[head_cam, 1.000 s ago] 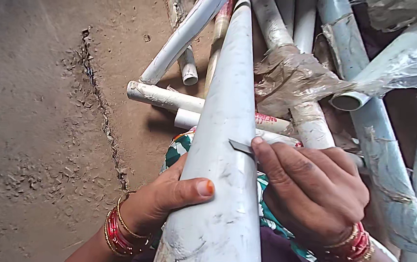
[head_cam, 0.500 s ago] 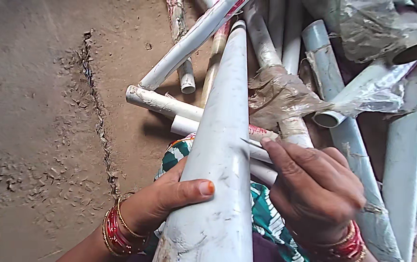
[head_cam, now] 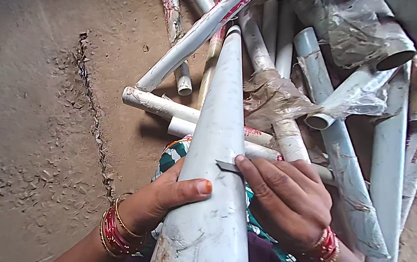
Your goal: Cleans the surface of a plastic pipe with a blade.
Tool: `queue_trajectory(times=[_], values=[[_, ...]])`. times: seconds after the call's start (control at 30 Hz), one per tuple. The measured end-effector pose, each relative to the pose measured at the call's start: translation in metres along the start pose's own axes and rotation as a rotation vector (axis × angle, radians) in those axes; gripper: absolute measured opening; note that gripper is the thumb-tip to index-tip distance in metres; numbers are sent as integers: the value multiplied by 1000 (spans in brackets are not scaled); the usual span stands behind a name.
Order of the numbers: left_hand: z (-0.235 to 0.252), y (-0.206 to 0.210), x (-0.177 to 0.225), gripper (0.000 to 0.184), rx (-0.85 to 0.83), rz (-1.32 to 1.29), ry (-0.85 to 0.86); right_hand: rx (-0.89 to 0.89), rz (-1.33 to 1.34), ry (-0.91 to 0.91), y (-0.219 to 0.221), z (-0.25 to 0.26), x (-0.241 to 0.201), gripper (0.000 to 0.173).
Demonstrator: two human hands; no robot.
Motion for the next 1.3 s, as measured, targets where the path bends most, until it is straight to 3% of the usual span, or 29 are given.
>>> queue_trajectory(times=[0.1, 0.2, 0.37, 0.5, 0.6, 0.67, 0.73, 0.87, 1.0, 1.1, 1.3], values=[[-1, 0, -1, 29, 8, -6, 11, -33, -170, 66, 16, 2, 18, 31], [-1, -3, 0, 30, -8, -23, 23, -40, -101, 254, 28, 0, 44, 33], [-4, -6, -2, 31, -19, -29, 29, -119, 659, 793, 43, 5, 56, 26], [-4, -6, -1, 33, -6, -14, 35, -152, 1133, 983, 61, 10, 58, 14], [-5, -6, 0, 31, -14, -22, 31, -186, 1353, 981, 62, 10, 57, 21], [-5, -7, 0, 31, -12, -30, 30, -260, 1443, 875, 55, 10, 63, 21], [-5, -6, 0, 31, -8, -36, 30, -278, 1416, 807, 48, 11, 71, 21], [-4, -4, 0, 31, 5, -29, 32, -202, 1224, 896, 54, 15, 75, 20], [-4, -4, 0, 32, -7, -29, 41, -175, 1103, 767, 67, 10, 69, 16], [-4, -6, 1, 32, -27, -29, 51, -185, 1180, 673, 58, 6, 78, 20], [-5, -4, 1, 30, -8, -16, 39, -185, 1245, 910, 63, 11, 78, 21]])
Point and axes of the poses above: each hand's wrist, its own z-axis towards the middle knuckle, its own y-axis out of the palm, x = y × z, the point moved 2 cm from there along z, towards the middle knuckle, and after that the axes turned 7 degrees about -z, right-handed, at the moved point
